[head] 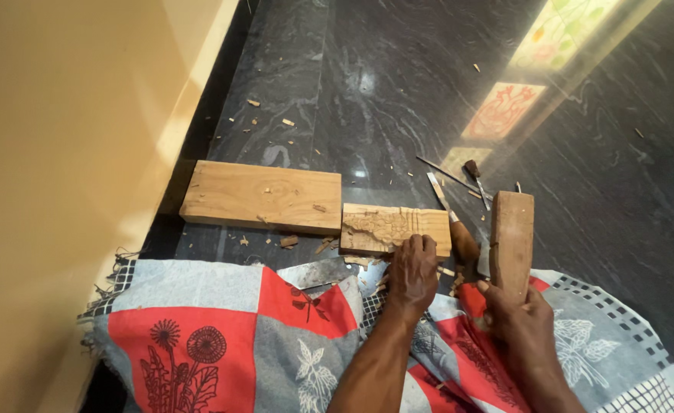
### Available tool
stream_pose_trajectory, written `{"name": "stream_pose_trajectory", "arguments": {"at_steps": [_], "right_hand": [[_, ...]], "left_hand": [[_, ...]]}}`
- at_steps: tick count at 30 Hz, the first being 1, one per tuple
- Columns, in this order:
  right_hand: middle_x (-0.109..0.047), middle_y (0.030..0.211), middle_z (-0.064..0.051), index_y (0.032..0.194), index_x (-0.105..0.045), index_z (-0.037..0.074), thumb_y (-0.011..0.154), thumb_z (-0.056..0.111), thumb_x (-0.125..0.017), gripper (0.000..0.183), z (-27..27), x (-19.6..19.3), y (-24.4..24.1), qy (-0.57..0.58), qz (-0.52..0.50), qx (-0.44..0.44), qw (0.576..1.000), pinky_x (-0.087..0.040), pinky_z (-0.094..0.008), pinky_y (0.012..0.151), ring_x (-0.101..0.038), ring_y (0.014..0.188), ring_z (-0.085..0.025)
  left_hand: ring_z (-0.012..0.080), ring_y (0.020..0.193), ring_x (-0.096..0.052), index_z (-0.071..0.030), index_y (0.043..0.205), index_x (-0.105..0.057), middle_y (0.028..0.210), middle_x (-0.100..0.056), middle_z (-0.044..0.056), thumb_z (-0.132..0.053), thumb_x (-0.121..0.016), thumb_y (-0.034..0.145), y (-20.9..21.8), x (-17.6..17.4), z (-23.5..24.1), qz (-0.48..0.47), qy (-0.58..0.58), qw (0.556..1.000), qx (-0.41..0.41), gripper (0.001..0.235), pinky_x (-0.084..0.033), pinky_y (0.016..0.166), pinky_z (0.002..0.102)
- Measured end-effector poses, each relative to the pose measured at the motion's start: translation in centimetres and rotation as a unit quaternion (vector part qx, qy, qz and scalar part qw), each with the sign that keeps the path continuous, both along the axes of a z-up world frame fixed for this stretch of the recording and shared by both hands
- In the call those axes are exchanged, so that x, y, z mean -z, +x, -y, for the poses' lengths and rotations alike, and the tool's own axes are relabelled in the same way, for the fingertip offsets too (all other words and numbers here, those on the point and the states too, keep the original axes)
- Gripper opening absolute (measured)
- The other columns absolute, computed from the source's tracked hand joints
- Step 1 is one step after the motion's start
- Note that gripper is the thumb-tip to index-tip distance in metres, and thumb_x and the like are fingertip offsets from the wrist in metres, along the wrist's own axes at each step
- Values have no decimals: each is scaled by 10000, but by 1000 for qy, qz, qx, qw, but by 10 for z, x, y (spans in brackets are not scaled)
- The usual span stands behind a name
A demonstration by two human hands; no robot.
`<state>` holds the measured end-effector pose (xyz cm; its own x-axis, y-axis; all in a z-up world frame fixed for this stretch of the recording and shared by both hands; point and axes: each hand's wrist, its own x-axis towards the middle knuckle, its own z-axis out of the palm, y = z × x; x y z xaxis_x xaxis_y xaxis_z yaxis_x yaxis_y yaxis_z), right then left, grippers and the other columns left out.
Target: The person carves a rectangular wooden plank using a chisel and mallet, striking the chisel repeatedly to remove wood shavings and shape the surface. The person occasionally pauses to clear debris from the carved area.
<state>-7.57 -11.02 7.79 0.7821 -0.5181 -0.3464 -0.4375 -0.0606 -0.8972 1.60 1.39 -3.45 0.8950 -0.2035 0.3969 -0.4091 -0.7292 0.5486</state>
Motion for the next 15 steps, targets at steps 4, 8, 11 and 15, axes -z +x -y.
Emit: {"name": "stream_pose_trajectory", "arguments": {"at_steps": [4,8,11,15], "right_hand": [[-591,652,-95,1081,-584,-6,867,140,-708,287,-8,18,3,-75,38,-59,995,-409,-331,431,-525,490,-163],[-637,647,-101,1046,-611,21,846,112,-699,237,-12,34,6,-103,-4,-145,984,-437,-323,424,-563,475,-160],[-577,626,-85,1029,-606,13,876,136,-703,220,-14,36,6,21,14,-72,997,-407,-319,405,-505,445,-158],[-607,594,-81,962,-623,-33,851,74,-627,154,-21,35,1,17,-18,-192,981,-408,-306,384,-538,437,-156]], "left_hand": [[338,937,-600,102,1191,-591,1038,-595,235,44,-500,840,-3,0,-4,-31,5,999,11,367,-509,858,427],[370,971,-595,56,1091,-609,1021,-597,220,-52,-596,799,-5,-1,-8,63,-23,998,11,311,-499,851,461],[329,962,-599,77,1165,-600,1003,-591,195,-47,-578,810,-6,1,-8,44,28,999,10,377,-505,879,436],[342,948,-594,77,1117,-603,994,-593,213,-95,-602,762,-4,5,-7,38,21,999,22,395,-497,861,444]]}}
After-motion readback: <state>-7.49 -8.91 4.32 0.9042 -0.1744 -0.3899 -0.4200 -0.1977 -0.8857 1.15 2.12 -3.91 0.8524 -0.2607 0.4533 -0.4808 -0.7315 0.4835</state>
